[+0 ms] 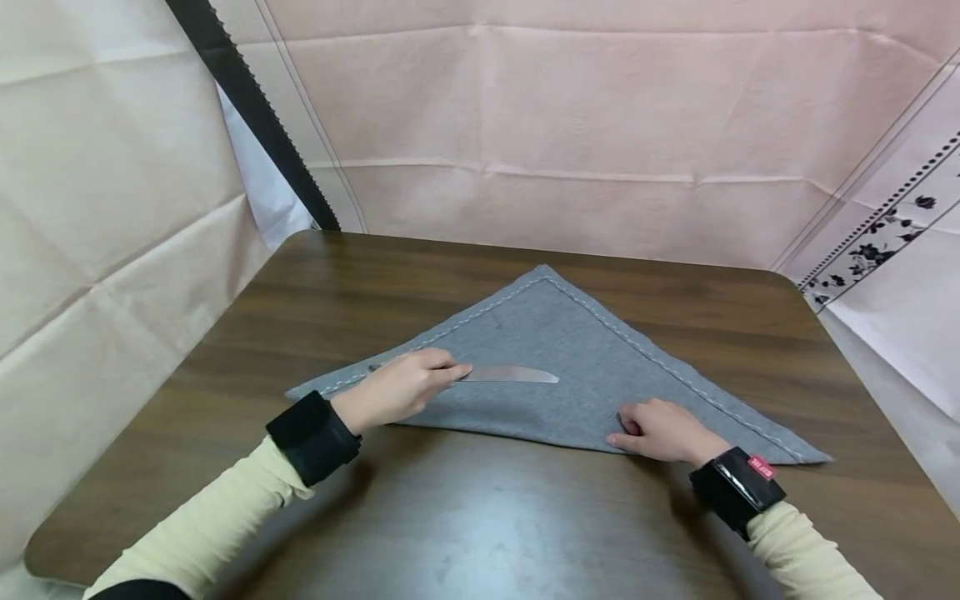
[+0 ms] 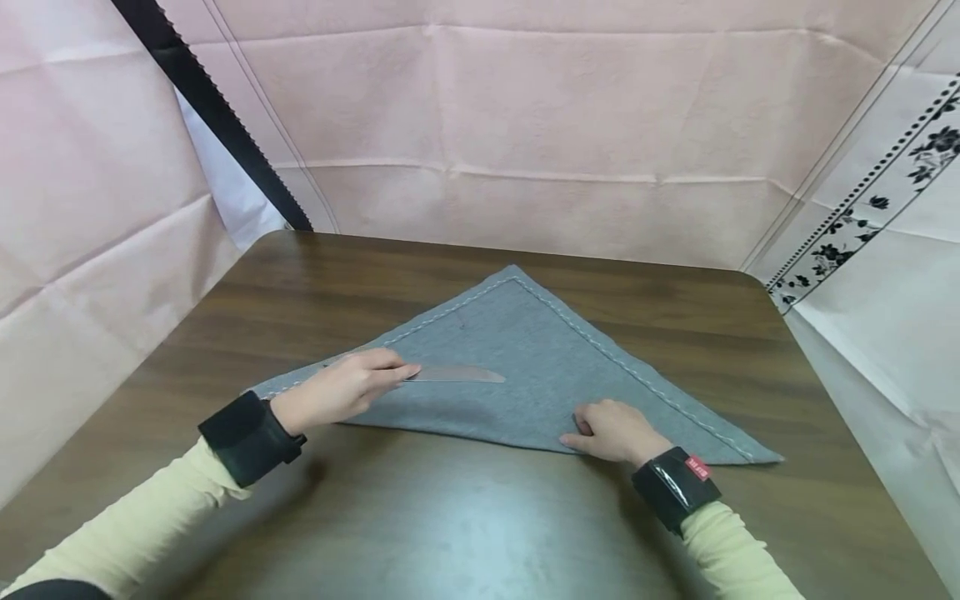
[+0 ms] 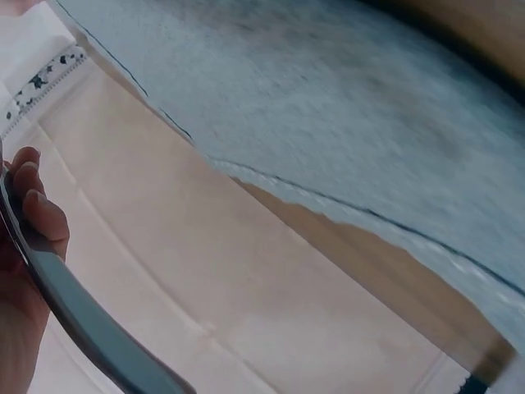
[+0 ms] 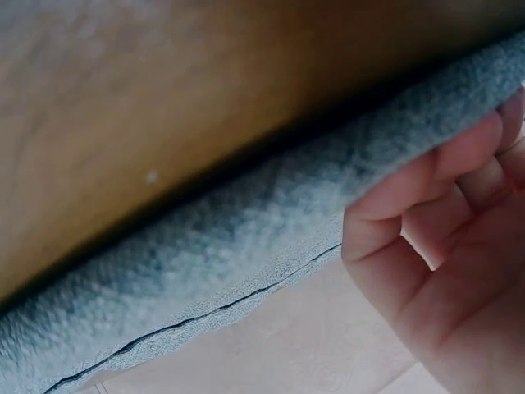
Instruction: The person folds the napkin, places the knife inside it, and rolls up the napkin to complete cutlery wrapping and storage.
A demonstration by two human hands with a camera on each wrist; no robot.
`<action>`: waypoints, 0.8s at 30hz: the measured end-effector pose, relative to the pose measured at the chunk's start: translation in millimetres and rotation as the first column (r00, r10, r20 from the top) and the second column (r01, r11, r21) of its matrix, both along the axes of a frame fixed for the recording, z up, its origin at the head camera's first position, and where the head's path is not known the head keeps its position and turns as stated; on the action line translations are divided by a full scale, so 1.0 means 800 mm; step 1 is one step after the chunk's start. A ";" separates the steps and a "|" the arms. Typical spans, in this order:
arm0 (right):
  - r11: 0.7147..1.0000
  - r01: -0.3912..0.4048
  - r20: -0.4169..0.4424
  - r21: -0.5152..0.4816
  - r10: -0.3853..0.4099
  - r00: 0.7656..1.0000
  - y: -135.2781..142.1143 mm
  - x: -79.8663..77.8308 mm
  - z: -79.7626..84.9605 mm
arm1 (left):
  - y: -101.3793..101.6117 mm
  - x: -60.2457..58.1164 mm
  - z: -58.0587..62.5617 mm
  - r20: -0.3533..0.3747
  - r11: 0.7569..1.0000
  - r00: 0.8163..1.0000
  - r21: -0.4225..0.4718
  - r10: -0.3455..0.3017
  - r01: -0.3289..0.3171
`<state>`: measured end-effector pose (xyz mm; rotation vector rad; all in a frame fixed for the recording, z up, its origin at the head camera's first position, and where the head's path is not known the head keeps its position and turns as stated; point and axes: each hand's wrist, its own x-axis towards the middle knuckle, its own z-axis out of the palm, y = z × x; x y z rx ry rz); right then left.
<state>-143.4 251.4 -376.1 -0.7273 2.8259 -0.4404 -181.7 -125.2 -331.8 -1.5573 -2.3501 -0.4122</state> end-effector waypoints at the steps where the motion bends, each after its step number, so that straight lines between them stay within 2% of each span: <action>1: 1.000 0.001 0.003 -0.001 -0.001 1.000 0.000 0.000 0.000 | 0.004 0.000 0.000 0.004 1.000 1.000 -0.002 -0.004 0.004; 16: 1.000 0.022 0.002 0.003 -0.022 1.000 -0.006 0.003 0.001 | 0.059 -0.002 -0.005 -0.025 0.997 0.997 -0.040 -0.071 0.070; 24: 0.999 0.005 0.021 -0.041 -0.004 1.000 0.001 0.005 0.005 | 0.095 0.000 -0.003 -0.043 0.993 0.995 -0.088 -0.085 0.081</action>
